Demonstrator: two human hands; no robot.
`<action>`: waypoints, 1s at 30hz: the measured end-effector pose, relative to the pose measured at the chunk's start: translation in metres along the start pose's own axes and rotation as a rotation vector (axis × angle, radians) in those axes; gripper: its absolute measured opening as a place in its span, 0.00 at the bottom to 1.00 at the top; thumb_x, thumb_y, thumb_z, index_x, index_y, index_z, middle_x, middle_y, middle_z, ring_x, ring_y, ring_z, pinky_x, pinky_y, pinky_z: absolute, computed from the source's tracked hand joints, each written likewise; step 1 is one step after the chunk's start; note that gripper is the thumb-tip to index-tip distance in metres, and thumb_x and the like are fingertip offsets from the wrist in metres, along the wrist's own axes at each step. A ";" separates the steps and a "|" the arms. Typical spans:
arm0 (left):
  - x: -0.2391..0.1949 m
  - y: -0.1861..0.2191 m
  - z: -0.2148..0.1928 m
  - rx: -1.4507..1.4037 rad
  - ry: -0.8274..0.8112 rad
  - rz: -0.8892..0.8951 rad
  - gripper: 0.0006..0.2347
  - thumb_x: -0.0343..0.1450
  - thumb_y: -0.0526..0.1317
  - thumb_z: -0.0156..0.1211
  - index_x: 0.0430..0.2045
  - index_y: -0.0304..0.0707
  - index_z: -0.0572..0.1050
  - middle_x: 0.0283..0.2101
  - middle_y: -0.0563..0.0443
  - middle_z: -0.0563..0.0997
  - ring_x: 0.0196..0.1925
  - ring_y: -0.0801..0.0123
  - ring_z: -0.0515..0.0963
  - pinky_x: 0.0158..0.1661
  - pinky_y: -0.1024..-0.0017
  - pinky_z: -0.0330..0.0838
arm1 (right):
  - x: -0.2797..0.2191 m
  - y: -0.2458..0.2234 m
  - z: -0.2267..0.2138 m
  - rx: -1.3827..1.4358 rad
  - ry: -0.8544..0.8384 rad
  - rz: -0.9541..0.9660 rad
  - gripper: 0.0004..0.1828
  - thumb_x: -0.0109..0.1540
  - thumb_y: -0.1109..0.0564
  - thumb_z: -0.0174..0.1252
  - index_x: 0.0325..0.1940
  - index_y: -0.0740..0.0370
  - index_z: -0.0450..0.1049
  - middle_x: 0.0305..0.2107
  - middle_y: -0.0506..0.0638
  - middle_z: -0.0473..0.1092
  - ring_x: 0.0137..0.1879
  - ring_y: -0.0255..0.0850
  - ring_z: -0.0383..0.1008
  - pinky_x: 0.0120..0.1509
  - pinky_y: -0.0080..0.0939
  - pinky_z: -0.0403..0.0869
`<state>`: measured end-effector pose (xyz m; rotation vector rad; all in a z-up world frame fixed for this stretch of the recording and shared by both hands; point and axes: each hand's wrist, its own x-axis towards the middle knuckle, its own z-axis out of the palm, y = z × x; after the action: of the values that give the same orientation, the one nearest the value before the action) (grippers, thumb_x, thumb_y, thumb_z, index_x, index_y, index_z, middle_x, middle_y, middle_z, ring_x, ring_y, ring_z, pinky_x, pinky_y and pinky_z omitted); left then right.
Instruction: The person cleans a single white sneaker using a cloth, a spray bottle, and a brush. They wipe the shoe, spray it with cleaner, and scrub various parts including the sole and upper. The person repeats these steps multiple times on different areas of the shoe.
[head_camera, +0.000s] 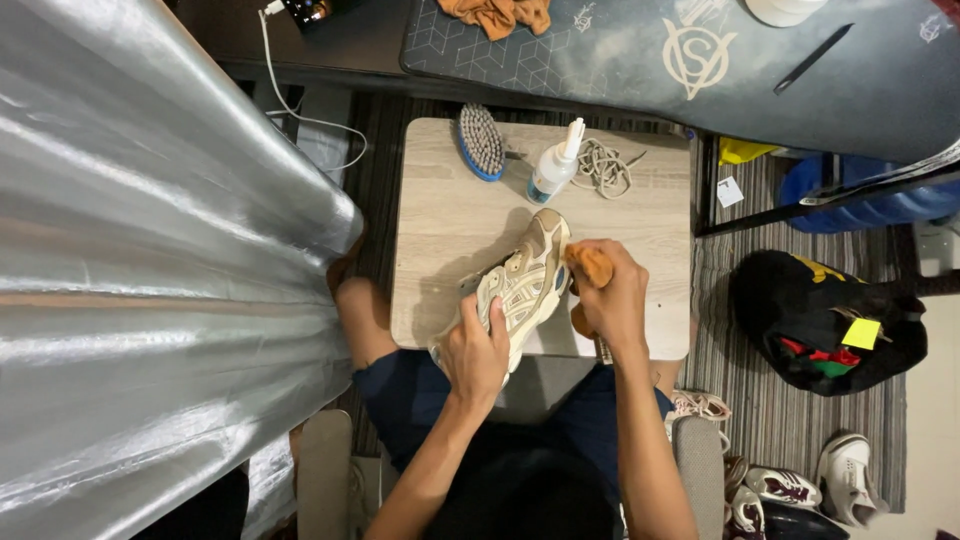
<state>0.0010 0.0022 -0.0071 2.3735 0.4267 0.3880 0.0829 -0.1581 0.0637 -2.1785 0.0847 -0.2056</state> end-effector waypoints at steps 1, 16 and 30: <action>0.000 0.001 0.000 0.002 -0.003 0.000 0.11 0.74 0.50 0.56 0.38 0.43 0.74 0.14 0.40 0.78 0.20 0.45 0.83 0.21 0.53 0.75 | 0.000 0.002 0.000 0.001 -0.001 0.003 0.10 0.57 0.64 0.70 0.39 0.52 0.81 0.32 0.53 0.77 0.45 0.55 0.80 0.54 0.51 0.75; -0.003 0.018 -0.010 0.078 0.096 0.135 0.10 0.73 0.46 0.59 0.36 0.40 0.75 0.12 0.47 0.77 0.16 0.55 0.82 0.19 0.63 0.75 | 0.012 0.029 0.013 -0.226 -0.020 -0.275 0.12 0.58 0.67 0.65 0.42 0.52 0.79 0.35 0.48 0.76 0.45 0.53 0.77 0.54 0.49 0.76; -0.005 0.012 -0.004 0.104 0.103 0.244 0.11 0.74 0.48 0.58 0.37 0.40 0.74 0.09 0.48 0.74 0.14 0.54 0.80 0.20 0.63 0.75 | 0.012 0.007 0.002 -0.141 -0.115 -0.009 0.10 0.59 0.64 0.67 0.41 0.53 0.78 0.32 0.53 0.77 0.45 0.57 0.78 0.55 0.53 0.75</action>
<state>-0.0025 -0.0066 0.0031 2.5225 0.2066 0.6152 0.0951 -0.1624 0.0583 -2.3268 0.0258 -0.0813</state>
